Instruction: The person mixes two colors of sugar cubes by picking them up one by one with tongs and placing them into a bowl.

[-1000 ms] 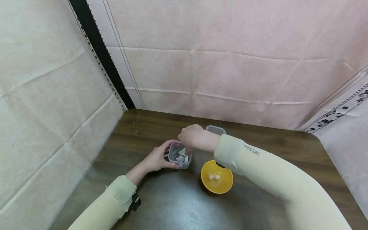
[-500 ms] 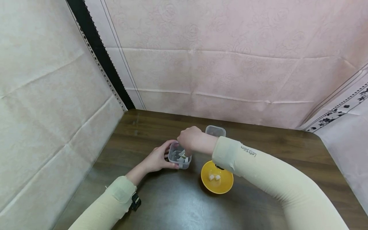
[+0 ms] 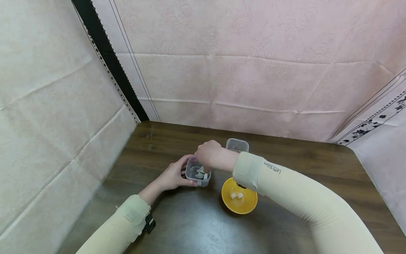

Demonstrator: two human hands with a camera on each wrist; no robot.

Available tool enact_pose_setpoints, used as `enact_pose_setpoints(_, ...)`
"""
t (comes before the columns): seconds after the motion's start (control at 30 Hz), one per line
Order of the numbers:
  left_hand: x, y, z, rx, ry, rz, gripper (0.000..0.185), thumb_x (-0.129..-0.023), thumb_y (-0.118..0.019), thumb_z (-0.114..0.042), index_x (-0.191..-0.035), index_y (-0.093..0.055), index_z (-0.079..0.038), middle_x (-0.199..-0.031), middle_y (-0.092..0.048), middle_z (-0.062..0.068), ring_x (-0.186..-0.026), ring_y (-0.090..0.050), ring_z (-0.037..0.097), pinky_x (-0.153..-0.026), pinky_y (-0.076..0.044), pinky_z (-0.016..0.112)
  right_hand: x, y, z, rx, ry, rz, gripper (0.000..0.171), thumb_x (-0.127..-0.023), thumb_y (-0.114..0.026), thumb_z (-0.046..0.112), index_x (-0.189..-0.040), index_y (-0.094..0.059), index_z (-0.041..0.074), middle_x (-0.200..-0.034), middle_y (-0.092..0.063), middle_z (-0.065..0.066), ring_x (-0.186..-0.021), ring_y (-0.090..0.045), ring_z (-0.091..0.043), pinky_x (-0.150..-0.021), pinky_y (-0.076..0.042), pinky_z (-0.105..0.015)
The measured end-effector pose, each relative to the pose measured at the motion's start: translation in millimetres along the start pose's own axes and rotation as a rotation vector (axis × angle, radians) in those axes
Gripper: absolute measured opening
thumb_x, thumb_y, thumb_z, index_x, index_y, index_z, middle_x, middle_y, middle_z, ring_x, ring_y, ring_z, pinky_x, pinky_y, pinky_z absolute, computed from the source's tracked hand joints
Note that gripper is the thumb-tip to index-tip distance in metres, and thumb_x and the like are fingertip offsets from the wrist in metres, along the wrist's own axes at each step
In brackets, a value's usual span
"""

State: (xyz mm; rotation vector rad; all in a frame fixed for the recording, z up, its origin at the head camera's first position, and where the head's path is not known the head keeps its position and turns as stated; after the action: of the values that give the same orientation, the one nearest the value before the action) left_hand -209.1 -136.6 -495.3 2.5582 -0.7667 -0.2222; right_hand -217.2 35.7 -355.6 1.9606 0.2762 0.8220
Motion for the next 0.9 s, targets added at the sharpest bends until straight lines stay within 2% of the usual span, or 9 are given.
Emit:
enact_pose_setpoints(0.2,-0.1,-0.2,-0.7,-0.003,0.007,0.001,0.096,-0.080,-0.097,-0.015,-0.159,-0.041,-0.016,-0.159,-0.052,0.011,-0.147,-0.051,0.030,-0.109,-0.053,0.039,4,0,-4,-0.034,-0.001,-0.017,0.030,-0.092,-0.081,0.038,-0.116,-0.078,0.019,-0.105,-0.075,0.002,-0.080,-0.063,-0.015,-0.069,-0.061,-0.036)
enact_pose_setpoints(0.4,-0.1,-0.4,-0.2,0.000,-0.002,0.003,0.096,-0.081,-0.096,-0.016,-0.159,-0.040,-0.013,-0.159,-0.052,0.014,-0.147,-0.051,0.034,-0.109,-0.053,0.043,13,1,-15,-0.068,0.019,-0.069,0.025,-0.092,-0.082,0.040,-0.102,-0.078,0.018,-0.094,-0.075,0.002,-0.076,-0.064,-0.015,-0.069,-0.061,-0.036)
enact_pose_setpoints(0.57,0.0,-0.5,-0.1,0.012,-0.003,0.000,0.095,-0.081,-0.096,-0.016,-0.158,-0.041,-0.014,-0.159,-0.052,0.014,-0.147,-0.051,0.035,-0.110,-0.052,0.046,21,3,-25,-0.109,0.031,-0.093,0.020,-0.092,-0.081,0.035,-0.093,-0.074,0.017,-0.084,-0.070,0.003,-0.071,-0.060,-0.016,-0.066,-0.060,-0.036)
enact_pose_setpoints(0.8,0.1,0.0,0.4,0.000,0.021,0.004,0.095,-0.081,-0.097,-0.017,-0.157,-0.041,-0.018,-0.159,-0.051,0.010,-0.147,-0.051,0.031,-0.111,-0.052,0.044,37,4,-40,-0.187,0.053,-0.143,0.020,-0.091,-0.079,0.030,-0.079,-0.070,0.017,-0.067,-0.057,0.005,-0.061,-0.047,-0.014,-0.053,-0.045,-0.030)
enact_pose_setpoints(0.9,-0.1,-0.6,0.1,-0.001,0.025,0.002,0.095,-0.081,-0.097,-0.017,-0.158,-0.041,-0.017,-0.159,-0.052,0.011,-0.147,-0.051,0.031,-0.111,-0.052,0.044,44,2,-48,-0.219,0.055,-0.159,0.023,-0.090,-0.080,0.028,-0.073,-0.069,0.018,-0.063,-0.054,0.006,-0.059,-0.046,-0.014,-0.051,-0.042,-0.029)
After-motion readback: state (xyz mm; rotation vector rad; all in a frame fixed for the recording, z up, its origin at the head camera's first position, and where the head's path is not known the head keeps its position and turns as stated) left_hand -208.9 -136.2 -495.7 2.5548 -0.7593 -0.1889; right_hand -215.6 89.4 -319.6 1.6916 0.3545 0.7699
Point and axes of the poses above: each hand's wrist, its own x-axis away from the middle knuckle, its own y-axis out of the back of the hand, z = x × y, the point moved 1 cm from there along -x, towards the middle knuckle
